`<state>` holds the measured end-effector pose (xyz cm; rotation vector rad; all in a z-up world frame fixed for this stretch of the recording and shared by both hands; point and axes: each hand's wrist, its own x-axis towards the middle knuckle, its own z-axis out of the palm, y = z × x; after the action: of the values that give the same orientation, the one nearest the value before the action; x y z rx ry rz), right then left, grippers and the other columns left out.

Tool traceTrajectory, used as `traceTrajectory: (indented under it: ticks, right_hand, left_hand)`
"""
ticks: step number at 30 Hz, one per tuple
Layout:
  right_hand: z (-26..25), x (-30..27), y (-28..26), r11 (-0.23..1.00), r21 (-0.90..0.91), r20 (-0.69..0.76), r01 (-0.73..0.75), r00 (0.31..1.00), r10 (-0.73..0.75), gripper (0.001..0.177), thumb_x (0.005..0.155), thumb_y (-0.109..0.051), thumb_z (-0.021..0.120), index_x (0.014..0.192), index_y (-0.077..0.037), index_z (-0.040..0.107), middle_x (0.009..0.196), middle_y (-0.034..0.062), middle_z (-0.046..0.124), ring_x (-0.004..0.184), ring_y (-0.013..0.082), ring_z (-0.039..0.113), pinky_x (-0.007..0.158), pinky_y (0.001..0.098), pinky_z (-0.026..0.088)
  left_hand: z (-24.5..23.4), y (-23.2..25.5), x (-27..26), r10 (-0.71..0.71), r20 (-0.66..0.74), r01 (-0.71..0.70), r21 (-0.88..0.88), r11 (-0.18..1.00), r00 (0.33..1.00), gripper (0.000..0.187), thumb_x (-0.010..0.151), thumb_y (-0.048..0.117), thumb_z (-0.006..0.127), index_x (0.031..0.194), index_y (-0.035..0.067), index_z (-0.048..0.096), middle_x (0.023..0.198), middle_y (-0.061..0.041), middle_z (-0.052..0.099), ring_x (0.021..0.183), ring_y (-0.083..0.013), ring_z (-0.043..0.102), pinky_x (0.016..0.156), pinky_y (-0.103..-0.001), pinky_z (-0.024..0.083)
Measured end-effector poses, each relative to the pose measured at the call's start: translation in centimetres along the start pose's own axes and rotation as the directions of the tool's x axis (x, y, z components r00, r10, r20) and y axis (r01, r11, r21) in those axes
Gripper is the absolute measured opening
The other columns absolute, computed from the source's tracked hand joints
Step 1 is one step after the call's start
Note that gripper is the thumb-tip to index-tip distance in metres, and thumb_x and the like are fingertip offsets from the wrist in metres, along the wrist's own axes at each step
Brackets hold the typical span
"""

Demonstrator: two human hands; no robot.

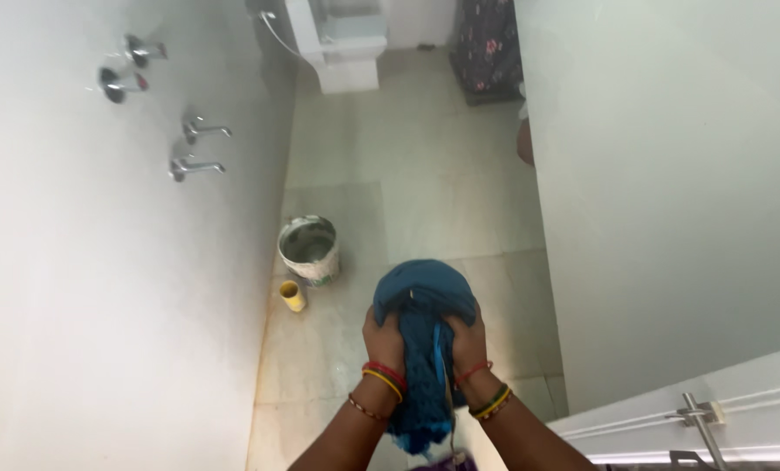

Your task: The person carries a blue garment into a bathroom and places it into a top-loading washing machine. They then return to a sink, pick up a patterned cloth, and place it into the same washing machine.

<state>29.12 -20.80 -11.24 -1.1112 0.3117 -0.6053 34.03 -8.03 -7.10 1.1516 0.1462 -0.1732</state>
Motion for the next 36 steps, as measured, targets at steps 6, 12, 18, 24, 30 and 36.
traceTrajectory:
  ticks: [6,12,18,24,30,36]
  right_hand:
    - [-3.4,5.7,-0.7,1.000,-0.016,-0.008,-0.006,1.000,0.006,0.040,0.090,0.000,0.061,0.130,0.005,0.058,0.121,0.0151,0.067,0.111,0.0240,0.064,0.100,0.0342,0.051]
    - [-2.4,12.6,-3.5,0.995,-0.095,-0.031,-0.015,0.999,0.012,0.046,0.087,-0.002,0.061,0.132,0.002,0.057,0.119,0.0120,0.068,0.109,0.0220,0.065,0.099,0.0308,0.051]
    - [-0.8,17.5,-2.9,0.994,0.018,-0.032,-0.104,0.994,0.104,0.042,0.088,-0.002,0.060,0.129,0.007,0.060,0.116,0.0157,0.069,0.103,0.0247,0.067,0.093,0.0327,0.055]
    - [2.0,22.4,-1.0,0.978,0.040,-0.079,-0.207,0.975,0.210,0.042,0.087,-0.003,0.059,0.128,0.006,0.058,0.115,0.0168,0.069,0.102,0.0268,0.068,0.090,0.0345,0.057]
    - [5.4,29.2,-1.1,0.980,0.070,-0.171,-0.186,0.966,0.196,0.039,0.088,-0.004,0.059,0.126,0.005,0.058,0.115,0.0166,0.068,0.102,0.0278,0.068,0.090,0.0345,0.058]
    - [7.3,34.7,0.4,0.993,0.079,-0.170,-0.088,0.980,0.101,0.038,0.088,-0.003,0.059,0.124,0.007,0.060,0.113,0.0157,0.070,0.101,0.0257,0.068,0.090,0.0322,0.057]
  left_hand:
    - [4.6,-2.8,3.2,0.058,0.025,-0.059,0.057,0.997,0.998,0.032,0.096,0.009,0.058,0.125,-0.004,0.065,0.113,-0.013,0.072,0.099,-0.0196,0.067,0.088,-0.030,0.054]
    - [9.9,-0.8,7.2,-0.092,-0.011,0.092,-0.053,0.994,0.996,0.034,0.096,0.012,0.059,0.125,-0.004,0.064,0.110,-0.015,0.071,0.096,-0.0236,0.067,0.084,-0.034,0.056]
    - [11.1,0.3,11.3,-0.128,-0.019,0.127,-0.035,0.991,0.992,0.037,0.092,0.012,0.060,0.125,-0.004,0.064,0.113,-0.017,0.072,0.098,-0.0255,0.069,0.087,-0.034,0.056]
    - [10.9,1.3,17.4,-0.207,0.039,0.210,-0.073,0.975,0.977,0.045,0.087,0.011,0.062,0.129,-0.005,0.059,0.111,-0.020,0.068,0.100,-0.0311,0.066,0.087,-0.037,0.056]
    - [10.4,3.3,24.9,-0.288,0.438,0.373,-0.120,0.920,0.852,0.072,0.069,0.000,0.053,0.141,0.003,0.048,0.120,-0.019,0.064,0.108,-0.0345,0.067,0.095,-0.045,0.059]
    - [11.8,3.8,31.0,-0.349,0.490,0.428,-0.054,0.902,0.798,0.062,0.085,0.001,0.072,0.140,-0.010,0.046,0.126,-0.025,0.065,0.116,-0.0369,0.068,0.100,-0.046,0.059]
